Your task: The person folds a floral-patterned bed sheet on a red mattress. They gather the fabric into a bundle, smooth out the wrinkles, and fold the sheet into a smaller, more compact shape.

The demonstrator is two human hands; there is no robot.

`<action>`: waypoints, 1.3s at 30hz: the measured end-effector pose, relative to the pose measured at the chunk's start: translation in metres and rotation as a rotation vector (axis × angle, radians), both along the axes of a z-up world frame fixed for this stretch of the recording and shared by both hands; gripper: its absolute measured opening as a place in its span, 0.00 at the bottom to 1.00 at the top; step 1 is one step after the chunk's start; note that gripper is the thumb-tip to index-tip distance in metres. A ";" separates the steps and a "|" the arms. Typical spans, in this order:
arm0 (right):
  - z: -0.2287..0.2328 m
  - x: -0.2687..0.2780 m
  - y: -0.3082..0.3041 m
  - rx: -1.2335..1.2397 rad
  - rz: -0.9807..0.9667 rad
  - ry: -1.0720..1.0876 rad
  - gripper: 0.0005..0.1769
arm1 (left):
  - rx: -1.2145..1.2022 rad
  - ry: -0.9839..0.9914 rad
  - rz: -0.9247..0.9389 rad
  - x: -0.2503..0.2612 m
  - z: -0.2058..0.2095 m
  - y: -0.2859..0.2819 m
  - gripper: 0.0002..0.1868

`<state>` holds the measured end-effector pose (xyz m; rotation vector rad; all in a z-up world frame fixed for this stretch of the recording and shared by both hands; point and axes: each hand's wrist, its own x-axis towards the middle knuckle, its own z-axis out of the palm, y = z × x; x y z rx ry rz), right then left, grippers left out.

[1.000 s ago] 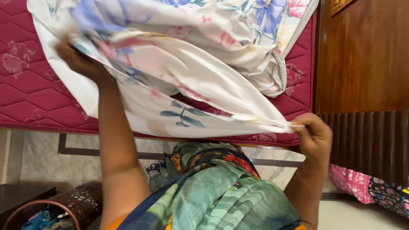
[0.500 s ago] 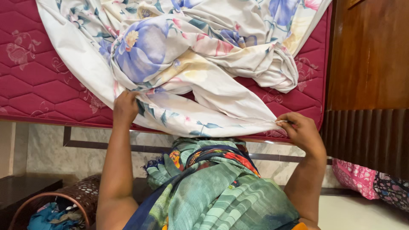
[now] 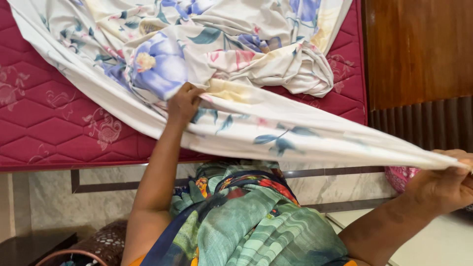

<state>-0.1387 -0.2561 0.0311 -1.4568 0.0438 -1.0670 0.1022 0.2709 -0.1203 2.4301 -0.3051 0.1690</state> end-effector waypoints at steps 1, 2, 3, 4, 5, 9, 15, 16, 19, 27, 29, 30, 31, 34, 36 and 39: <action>-0.009 0.000 -0.007 0.021 -0.117 0.022 0.10 | -0.019 0.041 -0.048 0.011 0.018 0.006 0.11; -0.016 0.001 -0.013 0.054 -0.205 0.050 0.10 | -0.037 0.087 -0.089 0.018 0.040 0.016 0.10; -0.020 0.001 -0.019 0.088 -0.280 0.070 0.10 | 0.017 0.178 -0.179 0.021 0.064 0.028 0.10; -0.023 0.001 -0.024 0.118 -0.319 0.074 0.10 | 0.073 0.268 -0.268 0.024 0.091 0.043 0.12; -0.025 0.003 -0.028 0.137 -0.344 0.078 0.09 | 0.049 0.394 -0.363 0.018 0.117 0.059 0.13; -0.023 0.023 -0.034 0.171 -0.340 0.090 0.08 | -0.359 0.600 -0.474 0.025 0.159 0.069 0.15; -0.054 0.068 0.008 -0.043 -0.349 0.227 0.02 | -0.101 -0.176 0.097 0.045 0.054 0.000 0.14; -0.055 0.065 0.013 -0.033 -0.339 0.256 0.03 | -0.119 0.068 0.071 0.026 0.027 0.003 0.11; -0.057 0.066 0.022 -0.032 -0.337 0.276 0.01 | 0.338 0.462 -0.180 -0.015 -0.060 0.012 0.15; -0.048 0.072 0.041 -0.145 -0.267 0.247 0.01 | 0.510 0.795 -0.363 -0.100 -0.126 0.013 0.18; -0.049 0.072 0.039 -0.151 -0.244 0.161 0.03 | 0.498 0.687 -0.243 -0.085 -0.120 0.001 0.15; -0.049 0.071 0.038 -0.135 -0.221 0.106 0.05 | 0.472 0.605 -0.163 -0.075 -0.119 -0.006 0.13; -0.050 0.070 0.036 -0.119 -0.197 0.052 0.06 | 0.274 0.350 -0.149 -0.066 -0.117 -0.013 0.12; -0.047 0.063 0.030 -0.074 -0.192 -0.057 0.09 | 0.028 -0.153 -0.088 -0.043 -0.122 -0.035 0.17; -0.041 0.058 0.022 -0.047 -0.193 -0.133 0.11 | 0.151 -0.160 -0.127 -0.031 -0.130 -0.037 0.13; -0.031 0.039 0.015 -0.022 -0.274 -0.129 0.13 | 0.142 -0.115 -0.105 -0.015 -0.132 -0.030 0.06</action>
